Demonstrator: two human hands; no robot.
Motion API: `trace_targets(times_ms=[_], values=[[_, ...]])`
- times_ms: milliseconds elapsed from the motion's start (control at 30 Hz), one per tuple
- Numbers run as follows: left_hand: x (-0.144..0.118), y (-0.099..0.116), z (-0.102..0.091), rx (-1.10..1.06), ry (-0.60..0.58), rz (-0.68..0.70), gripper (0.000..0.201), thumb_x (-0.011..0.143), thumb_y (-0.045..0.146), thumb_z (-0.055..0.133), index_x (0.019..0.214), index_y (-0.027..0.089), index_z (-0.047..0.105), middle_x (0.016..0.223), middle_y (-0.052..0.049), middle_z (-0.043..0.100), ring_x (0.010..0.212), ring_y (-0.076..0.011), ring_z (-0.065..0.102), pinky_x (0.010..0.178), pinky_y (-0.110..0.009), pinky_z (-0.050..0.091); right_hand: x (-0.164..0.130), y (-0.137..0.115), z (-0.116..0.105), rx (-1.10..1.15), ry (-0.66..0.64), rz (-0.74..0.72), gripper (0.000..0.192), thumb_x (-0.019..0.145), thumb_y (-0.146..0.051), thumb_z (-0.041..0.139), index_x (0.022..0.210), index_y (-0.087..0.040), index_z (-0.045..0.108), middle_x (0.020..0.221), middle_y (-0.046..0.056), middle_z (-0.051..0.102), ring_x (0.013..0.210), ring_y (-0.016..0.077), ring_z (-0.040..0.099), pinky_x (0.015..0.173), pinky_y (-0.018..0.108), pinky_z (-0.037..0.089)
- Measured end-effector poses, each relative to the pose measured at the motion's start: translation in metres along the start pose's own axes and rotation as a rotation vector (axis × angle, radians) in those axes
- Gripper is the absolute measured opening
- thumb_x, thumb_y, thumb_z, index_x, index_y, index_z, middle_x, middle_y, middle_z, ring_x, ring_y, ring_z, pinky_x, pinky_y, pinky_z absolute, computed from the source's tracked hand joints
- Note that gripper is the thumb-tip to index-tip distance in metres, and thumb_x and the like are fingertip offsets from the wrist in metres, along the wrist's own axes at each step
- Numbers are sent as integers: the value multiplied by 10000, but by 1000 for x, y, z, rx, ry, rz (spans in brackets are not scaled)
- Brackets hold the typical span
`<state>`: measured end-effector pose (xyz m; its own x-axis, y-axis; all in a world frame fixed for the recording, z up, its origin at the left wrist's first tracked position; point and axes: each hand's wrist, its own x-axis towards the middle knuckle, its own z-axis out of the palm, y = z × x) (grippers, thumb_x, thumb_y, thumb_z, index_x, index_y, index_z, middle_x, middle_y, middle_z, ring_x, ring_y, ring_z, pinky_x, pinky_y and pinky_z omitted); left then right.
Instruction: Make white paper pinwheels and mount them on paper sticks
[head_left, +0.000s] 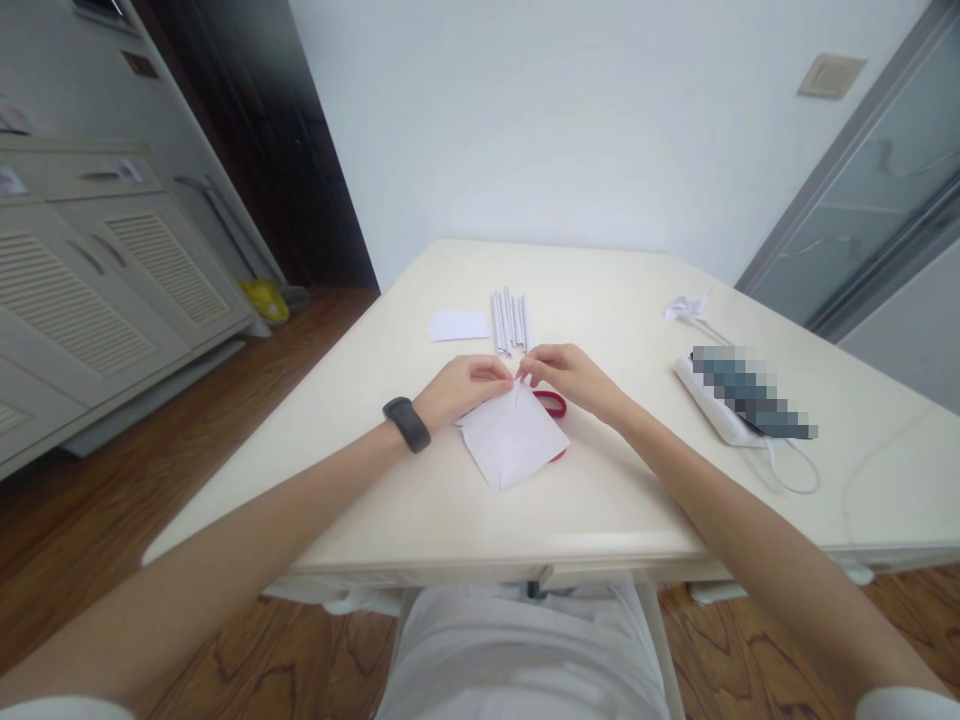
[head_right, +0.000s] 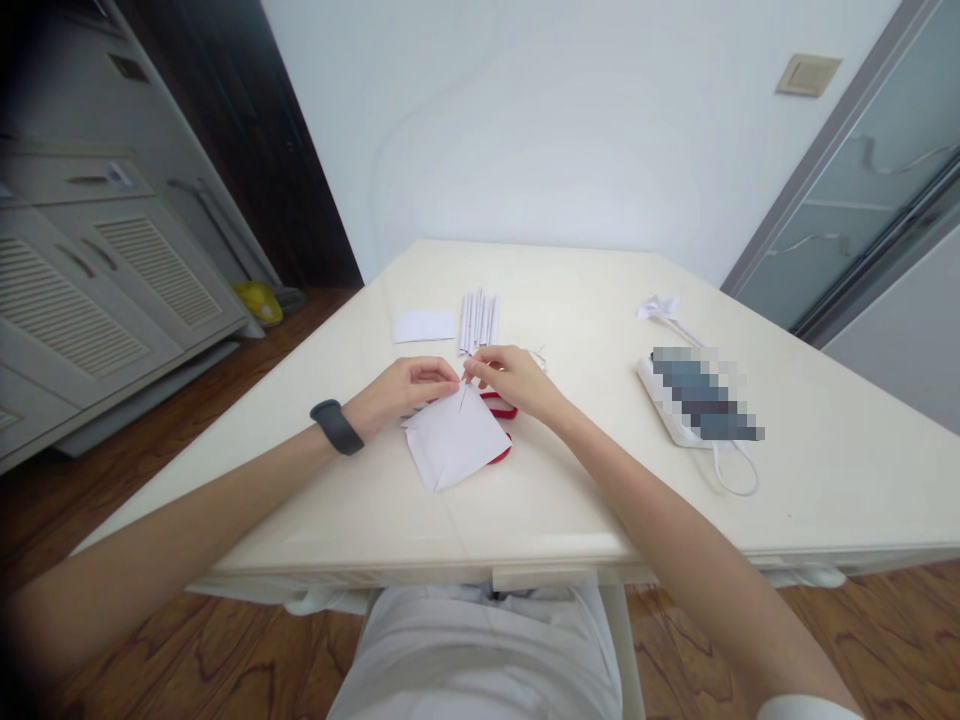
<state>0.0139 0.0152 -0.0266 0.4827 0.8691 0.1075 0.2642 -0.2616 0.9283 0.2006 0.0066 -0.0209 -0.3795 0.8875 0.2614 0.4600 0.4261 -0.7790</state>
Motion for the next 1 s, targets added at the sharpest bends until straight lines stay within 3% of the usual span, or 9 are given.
trace_targets(times_ms=[500, 1000], values=[[0, -2, -1, 44, 2, 62, 187, 733, 338, 593, 751, 156, 628, 761, -29, 651, 726, -162, 591, 659, -269, 424, -2, 3, -1, 204, -111, 127, 214, 788, -363, 531, 796, -157, 592, 752, 22, 596, 650, 112, 520, 564, 221, 387], [-4, 3, 1, -9, -7, -27, 213, 714, 356, 618, 764, 150, 639, 773, -49, 666, 711, -177, 591, 592, -257, 409, -2, 2, 0, 304, -148, 180, 236, 723, -389, 617, 758, -158, 579, 604, -25, 497, 473, 59, 385, 424, 196, 273]])
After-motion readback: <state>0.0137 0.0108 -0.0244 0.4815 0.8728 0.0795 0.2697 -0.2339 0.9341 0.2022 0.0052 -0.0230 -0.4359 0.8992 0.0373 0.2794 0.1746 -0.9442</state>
